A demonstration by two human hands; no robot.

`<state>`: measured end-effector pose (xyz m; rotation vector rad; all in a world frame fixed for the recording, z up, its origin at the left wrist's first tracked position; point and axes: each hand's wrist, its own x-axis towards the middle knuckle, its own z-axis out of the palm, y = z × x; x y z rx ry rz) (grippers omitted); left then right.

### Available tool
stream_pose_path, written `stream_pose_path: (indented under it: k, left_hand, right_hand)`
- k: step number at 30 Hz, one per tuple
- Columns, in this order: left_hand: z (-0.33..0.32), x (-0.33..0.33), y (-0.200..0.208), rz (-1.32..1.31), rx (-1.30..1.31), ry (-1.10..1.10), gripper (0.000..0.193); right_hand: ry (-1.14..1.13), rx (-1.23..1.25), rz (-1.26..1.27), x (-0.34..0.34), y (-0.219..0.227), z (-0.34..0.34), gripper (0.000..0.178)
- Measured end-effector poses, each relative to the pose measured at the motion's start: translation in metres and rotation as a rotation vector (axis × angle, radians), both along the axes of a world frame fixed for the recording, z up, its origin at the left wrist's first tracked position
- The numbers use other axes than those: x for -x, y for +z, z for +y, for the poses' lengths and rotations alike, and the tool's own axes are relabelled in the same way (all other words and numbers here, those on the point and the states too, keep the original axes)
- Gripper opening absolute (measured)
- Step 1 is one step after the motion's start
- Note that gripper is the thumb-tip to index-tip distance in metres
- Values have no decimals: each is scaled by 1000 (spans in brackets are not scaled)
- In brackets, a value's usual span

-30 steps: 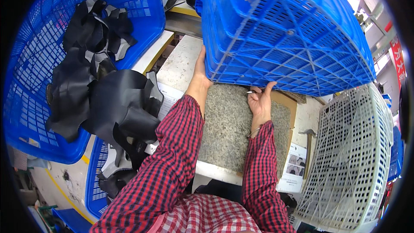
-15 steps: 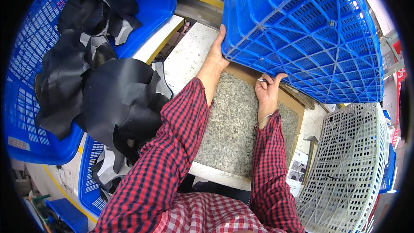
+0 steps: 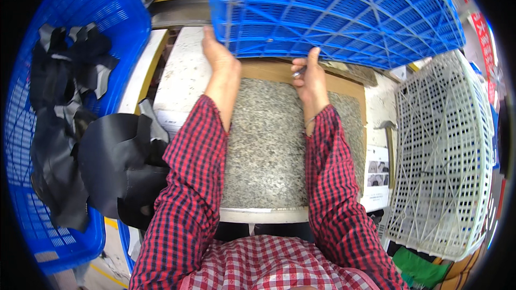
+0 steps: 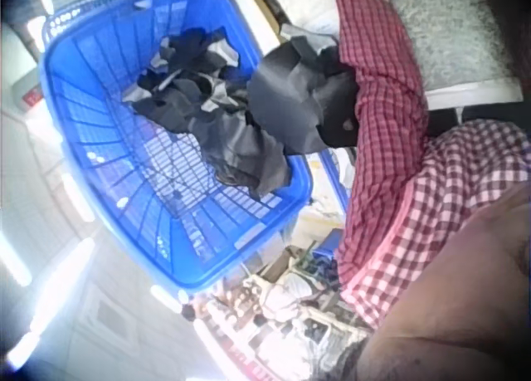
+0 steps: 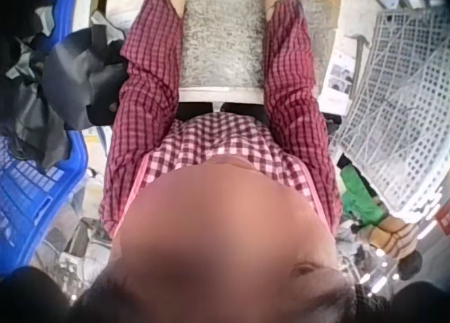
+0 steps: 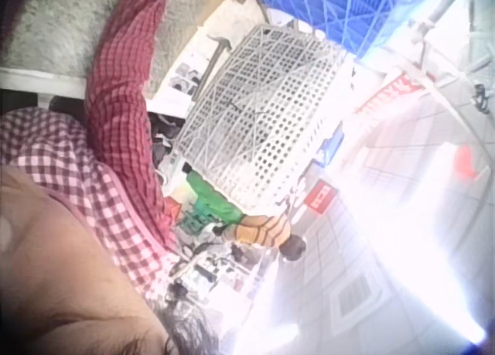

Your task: The person hammers a black shoe upper on a workbench, then uses a pen to mark and cut white and black shoe parts. They fold and align the parts by hand, placing finished pieces into a white basket.

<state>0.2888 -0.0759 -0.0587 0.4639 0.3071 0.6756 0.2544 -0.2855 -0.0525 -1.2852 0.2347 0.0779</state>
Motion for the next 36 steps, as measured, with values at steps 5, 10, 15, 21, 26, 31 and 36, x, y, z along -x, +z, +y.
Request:
stream_pose_path:
  k: [5, 10, 15, 21, 26, 31, 36]
  left_hand:
    - [5, 9, 4, 11, -72, -48, 62]
    - [2, 13, 2, -32, -207, -43, 68]
    - [-6, 16, -1, -123, -802, 62, 76]
    - [-9, 7, -9, -33, -1227, 39, 90]
    - [-2, 4, -22, 71, -1285, 54, 91]
    - [0, 14, -31, 467, -1542, 255, 90]
    - [-8, 36, -30, 540, -1394, 41, 89]
  right_hand:
    - [-338, -414, -307, 8, 12, 15, 43]
    - [-318, -240, -444, -19, 20, -10, 21]
    - [-210, -269, -338, -51, 26, -31, 20]
    - [-115, -217, -361, -84, 25, -44, 21]
    - [-45, -265, -461, -83, 10, -55, 22]
    - [-59, -206, -507, -63, 4, -47, 27]
    - [-15, -247, -480, -28, 1, -55, 33]
